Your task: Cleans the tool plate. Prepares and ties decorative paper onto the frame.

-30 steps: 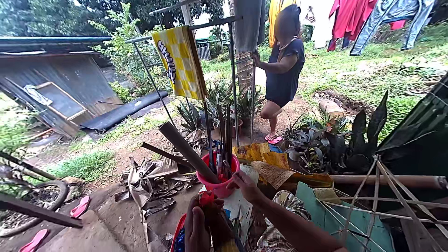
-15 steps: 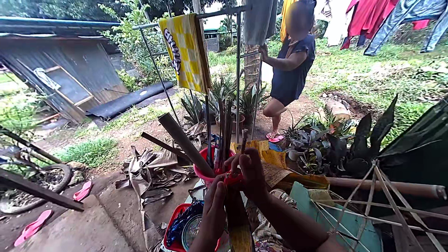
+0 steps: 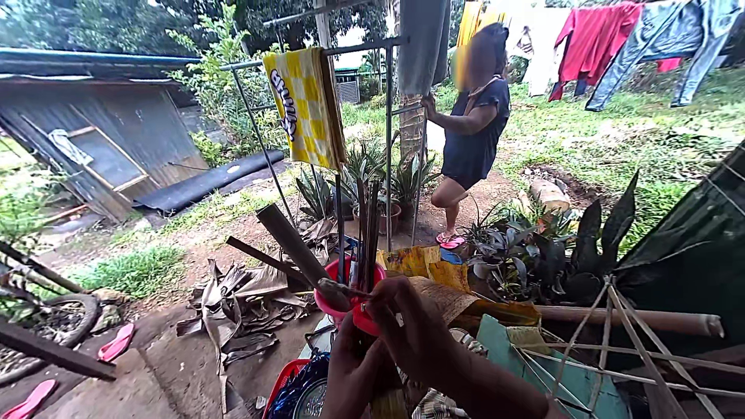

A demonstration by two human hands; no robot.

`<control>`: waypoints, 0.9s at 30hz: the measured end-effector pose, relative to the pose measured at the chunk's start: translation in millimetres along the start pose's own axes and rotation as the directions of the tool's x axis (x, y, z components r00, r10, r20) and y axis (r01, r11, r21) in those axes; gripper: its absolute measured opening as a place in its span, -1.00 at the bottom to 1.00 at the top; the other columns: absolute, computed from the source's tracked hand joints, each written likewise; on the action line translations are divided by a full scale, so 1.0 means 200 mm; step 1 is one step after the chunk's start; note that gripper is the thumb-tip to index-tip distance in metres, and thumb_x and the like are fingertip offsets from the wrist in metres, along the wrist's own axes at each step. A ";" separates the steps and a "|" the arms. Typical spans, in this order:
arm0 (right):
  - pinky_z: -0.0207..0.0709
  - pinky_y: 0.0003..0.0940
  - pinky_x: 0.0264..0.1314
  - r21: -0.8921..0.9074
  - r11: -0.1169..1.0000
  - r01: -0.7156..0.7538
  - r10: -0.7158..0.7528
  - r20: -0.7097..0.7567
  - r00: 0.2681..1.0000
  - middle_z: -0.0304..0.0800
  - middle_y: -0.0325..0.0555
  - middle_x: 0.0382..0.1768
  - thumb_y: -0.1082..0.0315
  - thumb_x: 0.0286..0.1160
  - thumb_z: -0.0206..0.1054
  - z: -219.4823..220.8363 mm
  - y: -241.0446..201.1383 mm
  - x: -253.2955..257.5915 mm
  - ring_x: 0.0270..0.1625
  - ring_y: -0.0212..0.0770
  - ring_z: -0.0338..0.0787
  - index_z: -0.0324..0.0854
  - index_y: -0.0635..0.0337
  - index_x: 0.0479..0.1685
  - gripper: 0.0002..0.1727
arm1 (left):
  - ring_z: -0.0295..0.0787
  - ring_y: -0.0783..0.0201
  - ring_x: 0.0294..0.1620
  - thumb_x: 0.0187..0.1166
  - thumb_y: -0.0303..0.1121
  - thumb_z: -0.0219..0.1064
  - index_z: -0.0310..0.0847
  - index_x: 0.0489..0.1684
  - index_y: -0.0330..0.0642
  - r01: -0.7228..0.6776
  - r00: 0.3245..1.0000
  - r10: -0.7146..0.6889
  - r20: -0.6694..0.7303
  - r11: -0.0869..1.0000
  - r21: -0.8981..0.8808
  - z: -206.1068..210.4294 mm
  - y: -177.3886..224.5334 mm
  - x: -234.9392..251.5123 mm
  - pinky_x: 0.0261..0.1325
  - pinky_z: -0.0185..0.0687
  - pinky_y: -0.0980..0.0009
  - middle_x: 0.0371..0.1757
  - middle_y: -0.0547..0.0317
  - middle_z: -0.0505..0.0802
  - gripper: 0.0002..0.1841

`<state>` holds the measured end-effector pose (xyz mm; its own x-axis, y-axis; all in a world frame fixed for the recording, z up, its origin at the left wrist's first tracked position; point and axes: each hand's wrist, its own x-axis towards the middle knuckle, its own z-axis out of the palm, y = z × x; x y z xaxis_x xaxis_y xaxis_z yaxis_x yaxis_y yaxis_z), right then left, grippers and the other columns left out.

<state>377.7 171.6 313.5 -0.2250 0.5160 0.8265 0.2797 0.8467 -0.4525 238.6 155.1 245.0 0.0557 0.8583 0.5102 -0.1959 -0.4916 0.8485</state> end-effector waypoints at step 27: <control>0.52 -0.79 -0.28 -0.048 0.961 -0.274 0.278 0.185 0.943 0.70 -0.37 -0.28 0.16 0.63 0.34 -0.31 0.20 -0.08 -0.32 -0.66 0.61 0.87 0.13 -0.11 -0.73 | 0.82 0.21 0.23 0.84 -0.21 -0.31 0.59 0.36 -0.39 0.089 0.980 -0.122 -0.158 0.974 -0.206 -0.06 -0.12 0.01 0.35 0.70 0.24 0.20 0.03 0.87 -0.43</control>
<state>450.5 189.1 302.6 -0.3066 0.7458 0.5914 0.3750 0.6657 -0.6451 231.4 170.3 222.7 -0.0759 0.9244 0.3738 -0.3881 -0.3727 0.8429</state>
